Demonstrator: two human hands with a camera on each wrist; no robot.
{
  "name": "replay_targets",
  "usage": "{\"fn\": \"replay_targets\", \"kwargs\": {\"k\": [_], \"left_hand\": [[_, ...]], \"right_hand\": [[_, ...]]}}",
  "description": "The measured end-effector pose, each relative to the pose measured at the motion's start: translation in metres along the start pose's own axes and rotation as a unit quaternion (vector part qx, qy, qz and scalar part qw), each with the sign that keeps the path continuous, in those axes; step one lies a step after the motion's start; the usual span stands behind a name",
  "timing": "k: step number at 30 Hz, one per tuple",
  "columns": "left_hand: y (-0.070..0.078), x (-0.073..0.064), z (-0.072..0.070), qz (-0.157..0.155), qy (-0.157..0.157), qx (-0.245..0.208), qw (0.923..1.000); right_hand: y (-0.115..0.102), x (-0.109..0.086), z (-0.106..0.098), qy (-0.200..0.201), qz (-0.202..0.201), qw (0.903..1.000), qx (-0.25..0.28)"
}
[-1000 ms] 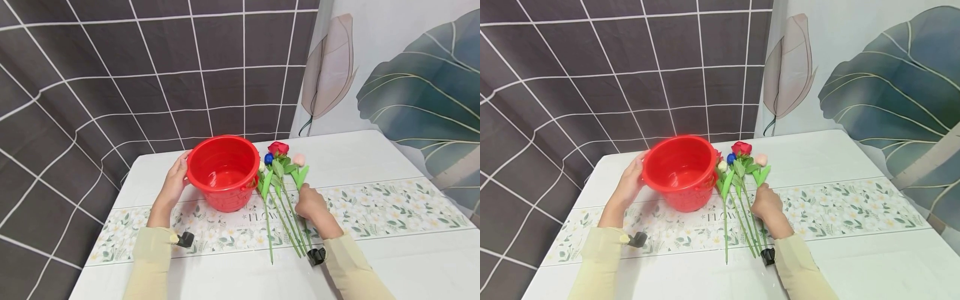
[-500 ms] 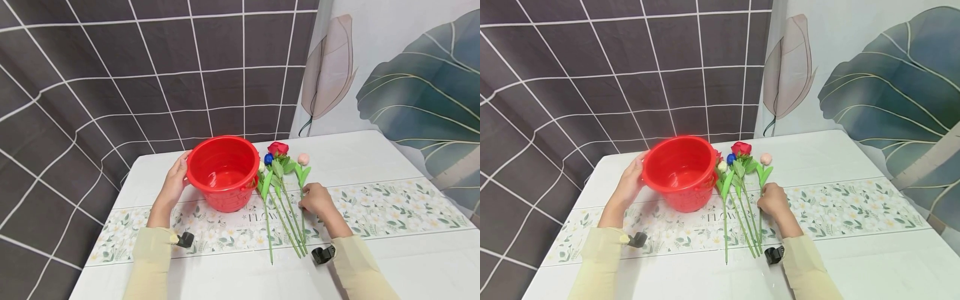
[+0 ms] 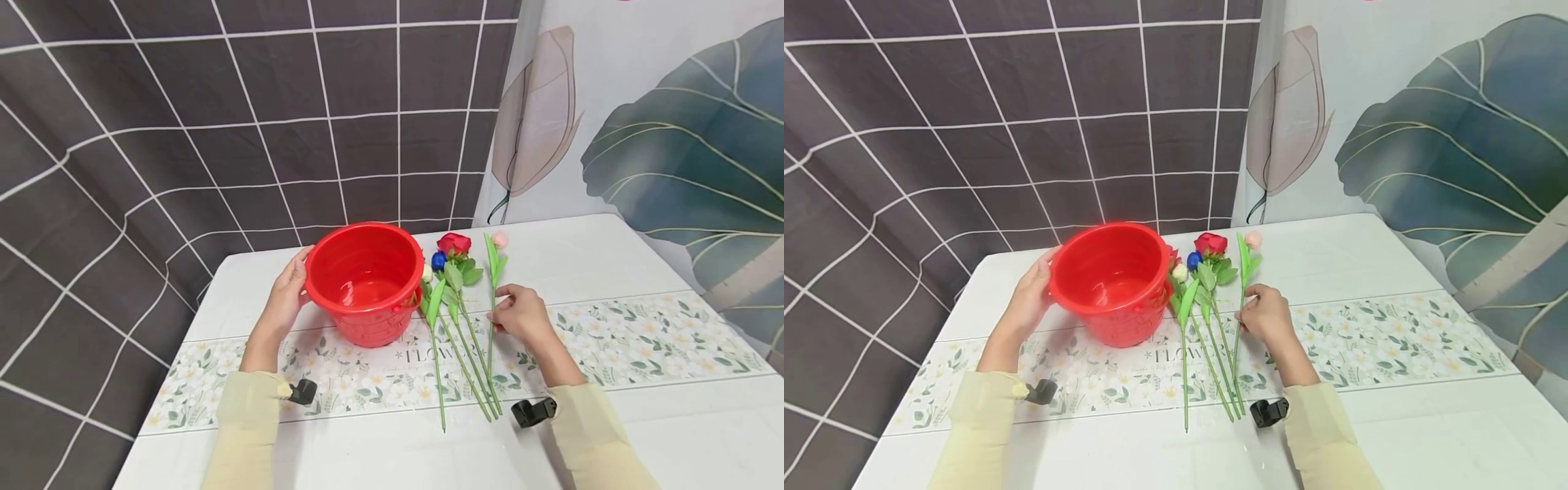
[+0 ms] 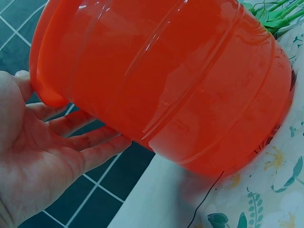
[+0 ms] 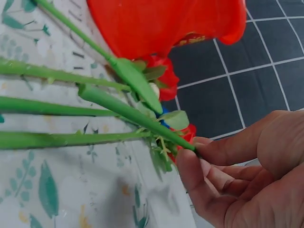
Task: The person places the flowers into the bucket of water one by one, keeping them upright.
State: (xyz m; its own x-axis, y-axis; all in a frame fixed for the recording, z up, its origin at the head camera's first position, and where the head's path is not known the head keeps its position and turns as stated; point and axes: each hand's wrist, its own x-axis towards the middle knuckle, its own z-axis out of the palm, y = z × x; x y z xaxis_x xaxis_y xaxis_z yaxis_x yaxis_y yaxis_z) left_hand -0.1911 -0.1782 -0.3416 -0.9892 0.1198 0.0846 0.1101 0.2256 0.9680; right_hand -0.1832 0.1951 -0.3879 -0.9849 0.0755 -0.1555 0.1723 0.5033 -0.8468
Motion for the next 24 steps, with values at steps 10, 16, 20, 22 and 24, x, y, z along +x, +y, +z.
{"fn": "replay_targets", "kwargs": {"k": [10, 16, 20, 22, 24], "left_hand": [[-0.002, 0.000, 0.001, 0.000, -0.005, -0.007, 1.0000], [0.001, 0.000, 0.001, -0.002, -0.003, -0.004, 1.0000], [0.001, 0.000, 0.001, -0.004, -0.001, -0.005, 1.0000], [0.001, 0.000, 0.001, -0.006, 0.000, -0.005, 1.0000], [0.001, 0.000, 0.001, -0.008, 0.002, -0.006, 0.9999]], "right_hand": [[-0.013, 0.002, 0.000, 0.019, -0.019, 0.9969, 0.074], [-0.019, 0.004, 0.002, 0.042, -0.045, 0.9936, 0.095], [-0.024, 0.006, 0.003, 0.055, -0.053, 0.9911, 0.109], [-0.028, 0.008, 0.004, 0.063, -0.056, 0.9894, 0.118], [-0.031, 0.009, 0.005, 0.071, -0.058, 0.9877, 0.126]]}}
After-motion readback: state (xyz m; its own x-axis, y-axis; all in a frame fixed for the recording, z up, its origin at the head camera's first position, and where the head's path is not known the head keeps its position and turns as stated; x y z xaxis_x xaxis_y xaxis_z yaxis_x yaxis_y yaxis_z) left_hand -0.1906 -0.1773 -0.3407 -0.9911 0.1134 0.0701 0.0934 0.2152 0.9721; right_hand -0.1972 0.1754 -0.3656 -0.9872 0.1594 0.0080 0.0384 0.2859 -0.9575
